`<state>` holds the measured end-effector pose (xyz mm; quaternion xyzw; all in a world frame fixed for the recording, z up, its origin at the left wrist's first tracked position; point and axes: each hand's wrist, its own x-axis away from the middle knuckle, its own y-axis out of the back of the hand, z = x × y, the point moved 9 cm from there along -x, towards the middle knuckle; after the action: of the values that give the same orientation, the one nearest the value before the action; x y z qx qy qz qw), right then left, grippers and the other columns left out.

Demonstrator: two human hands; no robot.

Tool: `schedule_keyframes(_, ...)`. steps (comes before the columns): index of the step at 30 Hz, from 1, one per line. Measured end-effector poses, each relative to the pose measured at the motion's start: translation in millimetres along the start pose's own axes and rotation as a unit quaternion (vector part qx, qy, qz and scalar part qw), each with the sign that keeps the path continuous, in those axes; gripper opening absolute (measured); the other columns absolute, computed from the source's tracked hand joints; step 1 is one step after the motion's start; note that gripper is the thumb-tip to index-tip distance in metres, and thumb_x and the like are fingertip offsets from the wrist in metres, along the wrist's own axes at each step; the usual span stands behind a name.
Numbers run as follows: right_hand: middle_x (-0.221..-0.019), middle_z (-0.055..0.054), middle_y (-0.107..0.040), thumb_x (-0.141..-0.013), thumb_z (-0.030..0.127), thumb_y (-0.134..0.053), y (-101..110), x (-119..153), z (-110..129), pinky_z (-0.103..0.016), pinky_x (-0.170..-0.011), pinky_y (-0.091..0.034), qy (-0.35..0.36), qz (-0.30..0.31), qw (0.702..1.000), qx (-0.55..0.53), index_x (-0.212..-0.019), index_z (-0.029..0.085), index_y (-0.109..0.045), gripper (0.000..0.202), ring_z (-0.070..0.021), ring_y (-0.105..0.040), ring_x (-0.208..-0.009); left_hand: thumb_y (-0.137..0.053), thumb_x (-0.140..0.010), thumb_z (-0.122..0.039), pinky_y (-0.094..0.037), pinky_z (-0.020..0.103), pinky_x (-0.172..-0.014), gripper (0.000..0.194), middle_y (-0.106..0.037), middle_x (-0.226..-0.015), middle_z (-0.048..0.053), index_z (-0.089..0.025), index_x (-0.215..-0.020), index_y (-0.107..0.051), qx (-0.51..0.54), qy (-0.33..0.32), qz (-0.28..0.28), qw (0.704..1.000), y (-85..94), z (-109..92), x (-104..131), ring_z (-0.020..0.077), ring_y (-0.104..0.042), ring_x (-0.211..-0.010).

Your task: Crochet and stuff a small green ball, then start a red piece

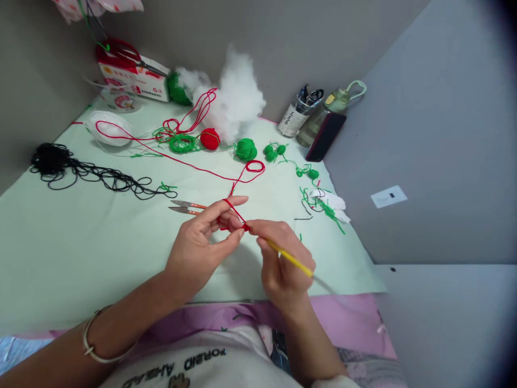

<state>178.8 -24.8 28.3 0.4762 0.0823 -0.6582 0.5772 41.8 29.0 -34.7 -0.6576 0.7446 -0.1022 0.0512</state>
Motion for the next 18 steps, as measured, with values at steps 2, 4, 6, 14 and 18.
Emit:
schedule_keyframes(2, -0.110, -0.008, -0.080, -0.097, 0.007, -0.059, -2, 7, 7, -0.038, -0.078, -0.065, 0.052, -0.015, 0.996, 0.065, -0.127, 0.028, -0.066, 0.038, -0.0220, -0.077, -0.097, -0.081, -0.080, -0.021, -0.052, 0.027, -0.085, 0.046, -0.065, -0.081, -0.003, -0.023, -0.126, -0.073, 0.069, 0.046, 0.017, 0.996, -4.4, 8, 0, 0.0132, -0.062, -0.081)
schedule_keyframes(4, -0.115, -0.009, -0.079, -0.095, 0.006, -0.062, -2, 13, 11, -0.039, -0.079, -0.065, 0.074, -0.042, 0.993, 0.085, -0.132, 0.030, -0.067, 0.044, -0.0229, -0.077, -0.099, -0.083, -0.080, -0.025, -0.051, 0.026, -0.081, 0.048, -0.065, -0.078, -0.002, -0.022, -0.126, -0.073, 0.137, 0.103, 0.042, 0.984, -10.4, 16, 1, 0.0128, -0.060, -0.078)
schedule_keyframes(6, -0.116, -0.009, -0.079, -0.094, 0.006, -0.063, 0, 16, 9, -0.038, -0.078, -0.065, 0.068, -0.069, 0.994, 0.056, -0.132, 0.030, -0.068, 0.046, -0.0232, -0.077, -0.099, -0.082, -0.081, -0.027, -0.050, 0.027, -0.080, 0.046, -0.067, -0.079, -0.001, -0.021, -0.125, -0.074, 0.181, 0.147, 0.060, 0.971, -14.8, 22, 3, 0.0130, -0.060, -0.077)
schedule_keyframes(14, -0.109, -0.007, -0.080, -0.095, 0.006, -0.062, 0, 12, -2, -0.036, -0.070, -0.065, 0.001, -0.095, 0.995, -0.044, -0.124, 0.033, -0.074, 0.041, -0.0215, -0.078, -0.093, -0.083, -0.082, -0.029, -0.050, 0.027, -0.083, 0.038, -0.064, -0.079, -0.003, -0.024, -0.119, -0.077, 0.153, 0.092, 0.051, 0.983, -5.5, 14, -5, 0.0124, -0.060, -0.079)
schedule_keyframes(18, -0.106, -0.006, -0.077, -0.094, 0.008, -0.065, -2, 18, 0, -0.036, -0.073, -0.065, 0.027, -0.071, 0.996, 0.051, -0.131, 0.034, -0.071, 0.046, -0.0208, -0.075, -0.091, -0.084, -0.079, -0.022, -0.051, 0.026, -0.082, 0.049, -0.066, -0.080, -0.003, -0.022, -0.127, -0.073, 0.109, 0.074, 0.033, 0.991, -4.1, 10, -3, 0.0127, -0.062, -0.080)
